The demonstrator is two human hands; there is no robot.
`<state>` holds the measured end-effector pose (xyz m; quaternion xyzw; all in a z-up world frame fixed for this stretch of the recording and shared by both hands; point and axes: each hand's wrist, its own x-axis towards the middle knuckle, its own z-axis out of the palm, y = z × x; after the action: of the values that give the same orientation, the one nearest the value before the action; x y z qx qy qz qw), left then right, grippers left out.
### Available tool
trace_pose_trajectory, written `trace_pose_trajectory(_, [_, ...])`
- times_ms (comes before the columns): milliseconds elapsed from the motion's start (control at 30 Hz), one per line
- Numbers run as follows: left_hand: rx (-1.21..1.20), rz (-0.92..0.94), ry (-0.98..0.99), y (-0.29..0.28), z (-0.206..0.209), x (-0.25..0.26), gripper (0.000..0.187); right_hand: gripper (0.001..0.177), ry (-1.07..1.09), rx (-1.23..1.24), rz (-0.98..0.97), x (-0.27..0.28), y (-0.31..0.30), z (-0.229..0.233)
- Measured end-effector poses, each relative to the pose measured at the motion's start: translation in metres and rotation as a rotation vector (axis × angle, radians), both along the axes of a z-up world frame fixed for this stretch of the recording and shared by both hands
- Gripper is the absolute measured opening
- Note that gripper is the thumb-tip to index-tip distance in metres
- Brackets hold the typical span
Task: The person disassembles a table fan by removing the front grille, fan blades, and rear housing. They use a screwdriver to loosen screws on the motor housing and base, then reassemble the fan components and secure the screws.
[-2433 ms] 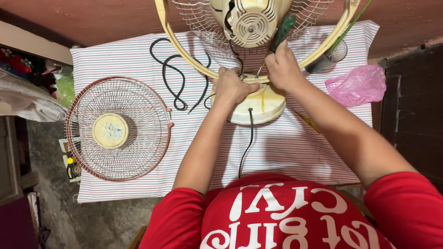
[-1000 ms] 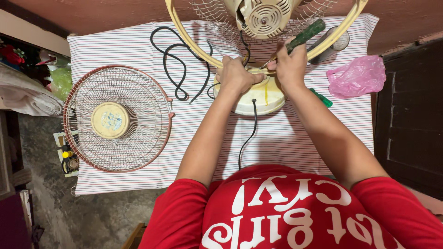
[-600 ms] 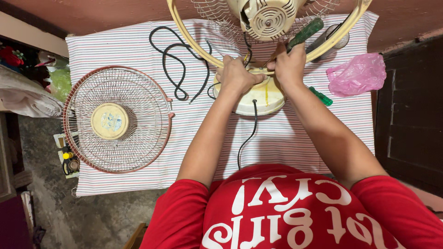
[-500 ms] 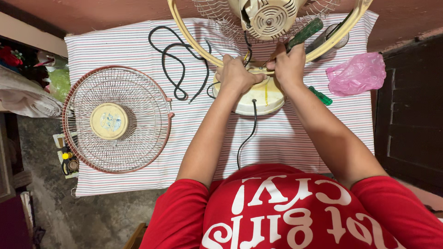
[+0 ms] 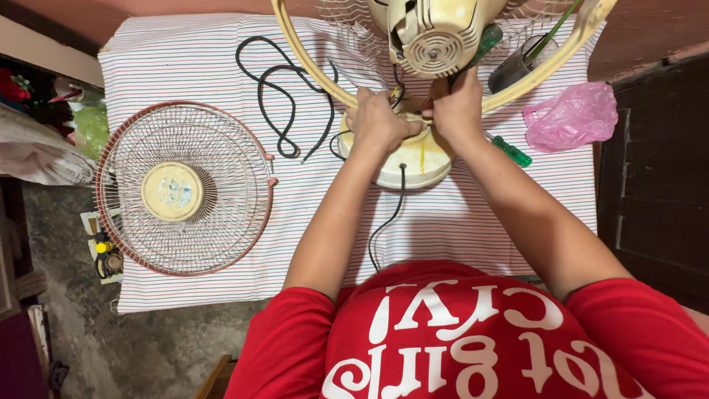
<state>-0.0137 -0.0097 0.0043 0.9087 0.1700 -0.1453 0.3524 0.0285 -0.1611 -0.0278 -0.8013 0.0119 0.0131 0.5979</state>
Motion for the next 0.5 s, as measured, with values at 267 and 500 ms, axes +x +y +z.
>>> trace_pose_trajectory(267, [0.009,-0.001,0.029,0.005,-0.002,0.008,0.079,0.016,0.068,-0.033,0.335,0.014,-0.021,-0.001])
trace_pose_trajectory(500, [0.026,-0.030,0.031,0.010,-0.007,0.009,0.090,0.014,0.223,-0.123,0.683,0.045,-0.033,0.021])
